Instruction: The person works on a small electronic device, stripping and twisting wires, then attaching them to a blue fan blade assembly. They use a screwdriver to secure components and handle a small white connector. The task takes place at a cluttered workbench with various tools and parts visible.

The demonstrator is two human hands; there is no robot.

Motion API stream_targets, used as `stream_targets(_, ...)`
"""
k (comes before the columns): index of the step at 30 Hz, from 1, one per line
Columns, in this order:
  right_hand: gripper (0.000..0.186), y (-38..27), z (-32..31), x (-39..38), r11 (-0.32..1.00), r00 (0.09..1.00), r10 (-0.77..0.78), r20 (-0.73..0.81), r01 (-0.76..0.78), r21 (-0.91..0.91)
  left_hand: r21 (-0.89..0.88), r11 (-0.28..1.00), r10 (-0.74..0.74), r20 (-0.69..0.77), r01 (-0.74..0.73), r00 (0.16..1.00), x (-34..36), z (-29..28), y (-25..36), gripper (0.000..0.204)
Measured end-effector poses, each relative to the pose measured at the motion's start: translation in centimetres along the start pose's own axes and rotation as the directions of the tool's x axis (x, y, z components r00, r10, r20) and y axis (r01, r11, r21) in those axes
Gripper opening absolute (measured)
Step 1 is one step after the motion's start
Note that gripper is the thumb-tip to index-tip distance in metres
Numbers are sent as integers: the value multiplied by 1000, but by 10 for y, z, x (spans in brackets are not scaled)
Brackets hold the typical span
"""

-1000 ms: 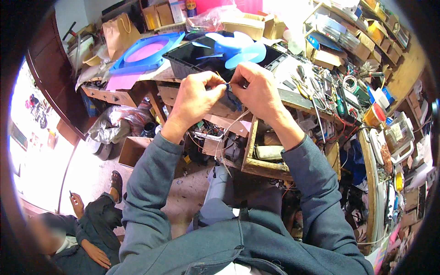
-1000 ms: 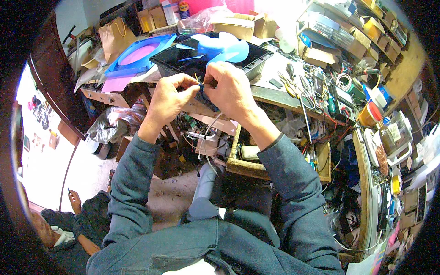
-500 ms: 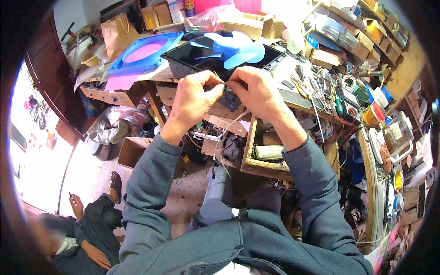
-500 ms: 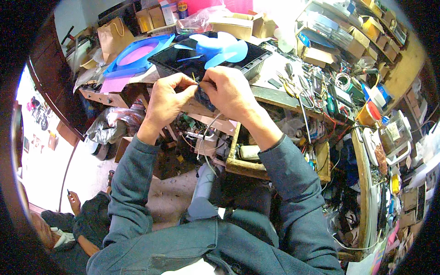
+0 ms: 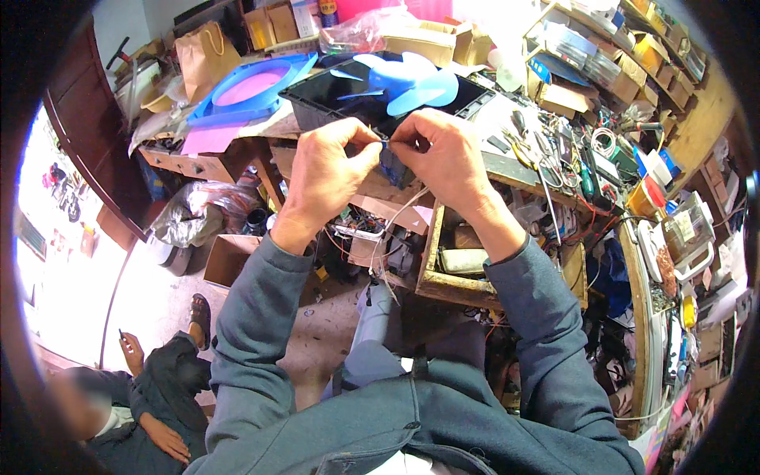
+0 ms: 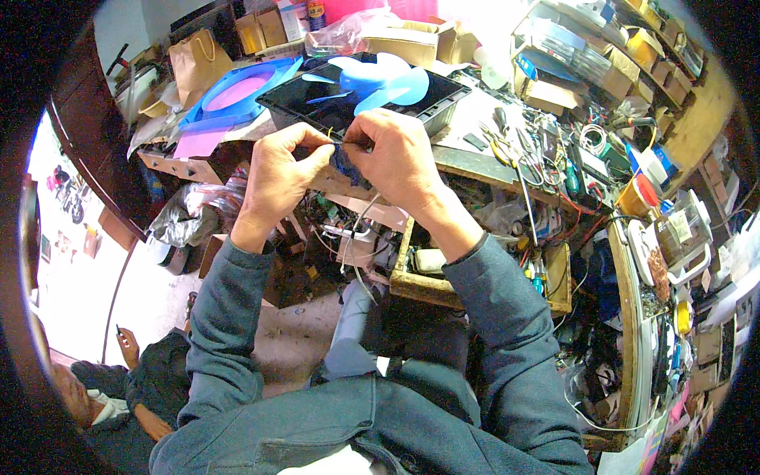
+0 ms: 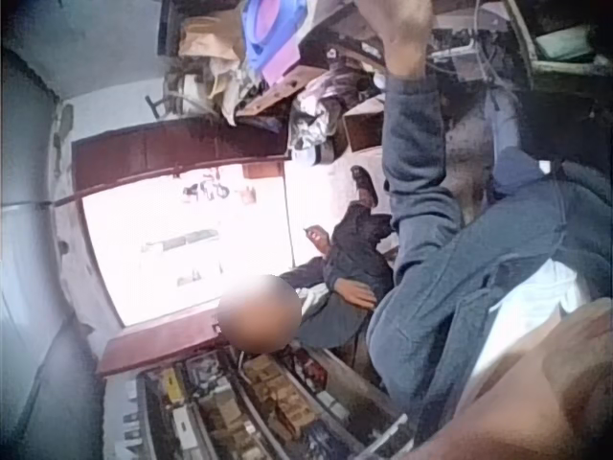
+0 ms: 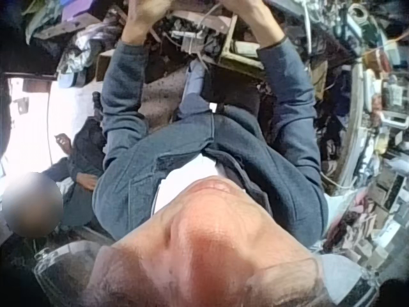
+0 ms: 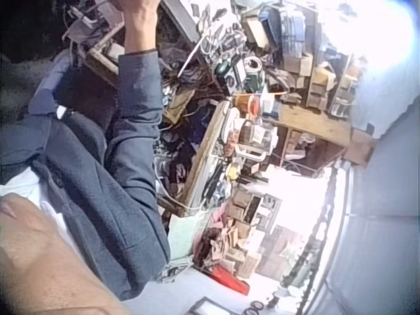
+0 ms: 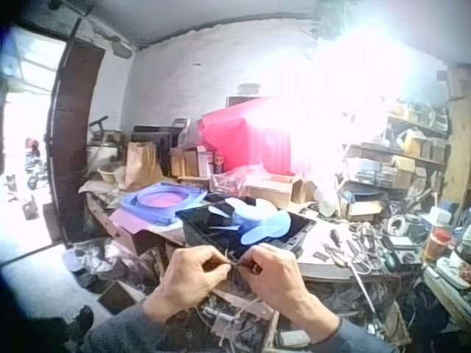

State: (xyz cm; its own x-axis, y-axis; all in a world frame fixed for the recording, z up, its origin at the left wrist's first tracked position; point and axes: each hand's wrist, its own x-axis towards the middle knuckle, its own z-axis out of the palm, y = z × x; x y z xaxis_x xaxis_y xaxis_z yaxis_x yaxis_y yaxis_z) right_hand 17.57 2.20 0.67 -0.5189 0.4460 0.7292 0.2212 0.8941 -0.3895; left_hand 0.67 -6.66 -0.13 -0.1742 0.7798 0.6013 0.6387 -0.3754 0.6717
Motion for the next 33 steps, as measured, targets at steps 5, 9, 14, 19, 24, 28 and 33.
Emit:
stream_targets(5,19,-8,-4,5,999,999,28,17,-28,31,-29,999,-30,-24,29,999,-4,-12,-3,10)
stream_targets(9,15,0,-12,2,992,993,103,-53,-100,72,-150,986,-73,-31,67,997,-10,-19,-14,9)
stream_targets(14,12,5,-13,-9,986,986,163,-27,-161,53,-407,876,-255,68,260,965,-17,-23,-20,12)
stream_targets(19,12,-5,-12,-15,994,995,93,42,-95,56,-472,869,-149,30,145,988,-30,-22,-43,14)
stream_targets(24,11,-21,-1,-18,997,998,-19,62,15,73,-504,846,-155,79,174,985,-46,-22,-41,14)
stream_targets(28,11,-19,20,-18,991,990,-130,45,129,17,-482,856,-164,89,187,982,-54,-21,-44,15)
stream_targets(33,11,-22,42,-30,987,997,68,45,-74,142,-394,910,-105,76,126,992,-59,-15,-38,16)
